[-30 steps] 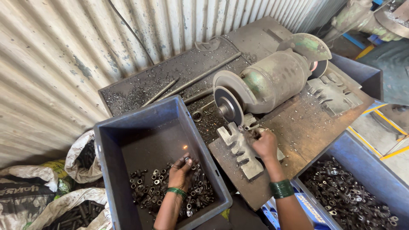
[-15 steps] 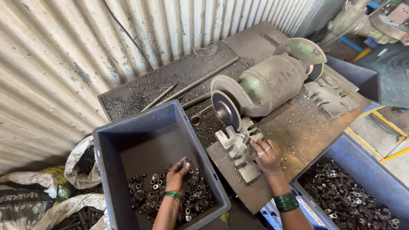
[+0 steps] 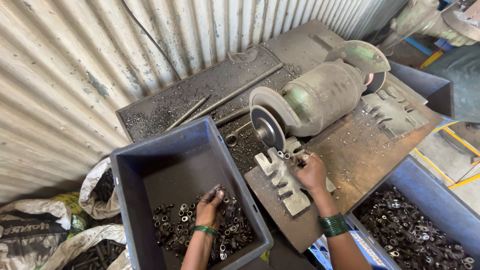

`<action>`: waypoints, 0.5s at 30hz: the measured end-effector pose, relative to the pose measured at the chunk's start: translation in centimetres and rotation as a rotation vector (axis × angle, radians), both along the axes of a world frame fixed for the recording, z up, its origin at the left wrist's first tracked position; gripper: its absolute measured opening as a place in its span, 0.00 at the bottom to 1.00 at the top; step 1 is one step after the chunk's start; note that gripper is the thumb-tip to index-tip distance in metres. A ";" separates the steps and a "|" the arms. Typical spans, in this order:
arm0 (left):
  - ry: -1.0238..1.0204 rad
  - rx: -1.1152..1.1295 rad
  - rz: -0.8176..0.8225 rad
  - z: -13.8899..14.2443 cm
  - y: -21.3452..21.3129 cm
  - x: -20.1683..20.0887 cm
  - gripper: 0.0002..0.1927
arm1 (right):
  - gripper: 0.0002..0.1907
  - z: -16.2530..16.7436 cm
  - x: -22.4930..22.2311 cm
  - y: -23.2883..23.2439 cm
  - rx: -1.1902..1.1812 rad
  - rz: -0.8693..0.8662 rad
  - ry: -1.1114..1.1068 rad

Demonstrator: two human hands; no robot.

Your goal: The person repeatedly picks small metal parts from a bin and grinds them against a bench grinder, creating sparks. After each grind, the person places the part into a second bin. The process is repeated continuously throughout the clip.

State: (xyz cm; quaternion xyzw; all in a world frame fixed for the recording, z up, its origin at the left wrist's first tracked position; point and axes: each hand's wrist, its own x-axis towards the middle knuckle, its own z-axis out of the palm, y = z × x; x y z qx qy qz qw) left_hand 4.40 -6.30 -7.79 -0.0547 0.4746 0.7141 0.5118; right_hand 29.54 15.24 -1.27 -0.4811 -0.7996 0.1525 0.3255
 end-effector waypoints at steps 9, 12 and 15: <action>-0.013 0.001 0.033 0.3 0.2 0.1 0.16 | 0.15 -1.5 2.8 -0.4 0.023 -0.078 -0.063; 0.006 -0.076 0.000 0.8 0.2 0.1 0.15 | 0.14 -0.8 5.8 -0.2 -0.190 -0.077 0.053; 0.019 -0.151 -0.044 1.1 0.1 0.2 0.15 | 0.15 -0.5 10.1 0.0 -0.471 0.066 0.605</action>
